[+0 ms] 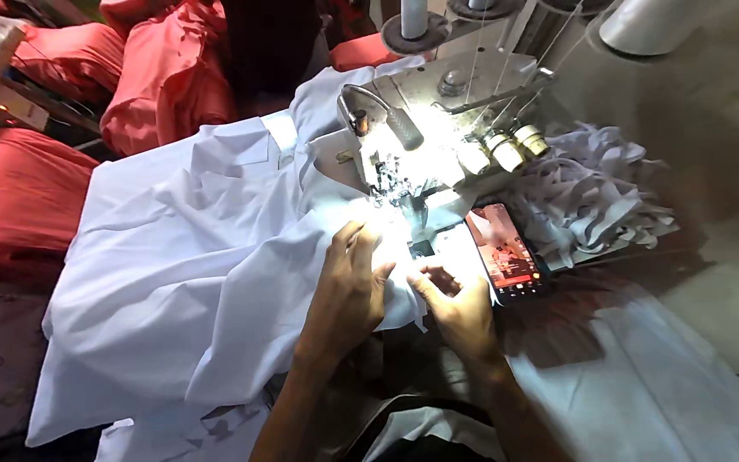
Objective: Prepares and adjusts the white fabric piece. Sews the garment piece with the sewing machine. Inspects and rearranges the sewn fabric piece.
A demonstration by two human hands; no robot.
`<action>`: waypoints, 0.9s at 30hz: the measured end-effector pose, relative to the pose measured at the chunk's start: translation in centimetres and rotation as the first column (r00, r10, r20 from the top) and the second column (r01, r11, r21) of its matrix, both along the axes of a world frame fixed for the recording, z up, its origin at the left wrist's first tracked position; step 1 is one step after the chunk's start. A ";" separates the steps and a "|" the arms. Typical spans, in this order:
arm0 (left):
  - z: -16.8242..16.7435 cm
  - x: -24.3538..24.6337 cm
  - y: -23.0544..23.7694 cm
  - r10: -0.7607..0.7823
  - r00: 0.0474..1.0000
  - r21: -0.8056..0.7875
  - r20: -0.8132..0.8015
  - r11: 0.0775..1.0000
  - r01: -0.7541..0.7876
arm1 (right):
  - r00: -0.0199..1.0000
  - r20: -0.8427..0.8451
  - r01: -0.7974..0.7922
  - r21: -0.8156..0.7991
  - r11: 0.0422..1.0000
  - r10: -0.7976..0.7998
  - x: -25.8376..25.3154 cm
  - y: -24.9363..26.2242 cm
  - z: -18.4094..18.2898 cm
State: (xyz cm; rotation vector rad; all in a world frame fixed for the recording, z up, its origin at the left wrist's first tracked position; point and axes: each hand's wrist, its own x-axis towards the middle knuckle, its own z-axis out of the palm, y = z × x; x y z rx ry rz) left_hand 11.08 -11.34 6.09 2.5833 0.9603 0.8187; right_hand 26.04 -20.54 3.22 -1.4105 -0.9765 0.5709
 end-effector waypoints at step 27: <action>-5.3 0.2 -10.7 0.221 0.910 -0.465 0.351 0.884 -0.035 | 0.988 -0.001 -0.152 -0.119 0.981 0.153 1.9 -1.8 -1.1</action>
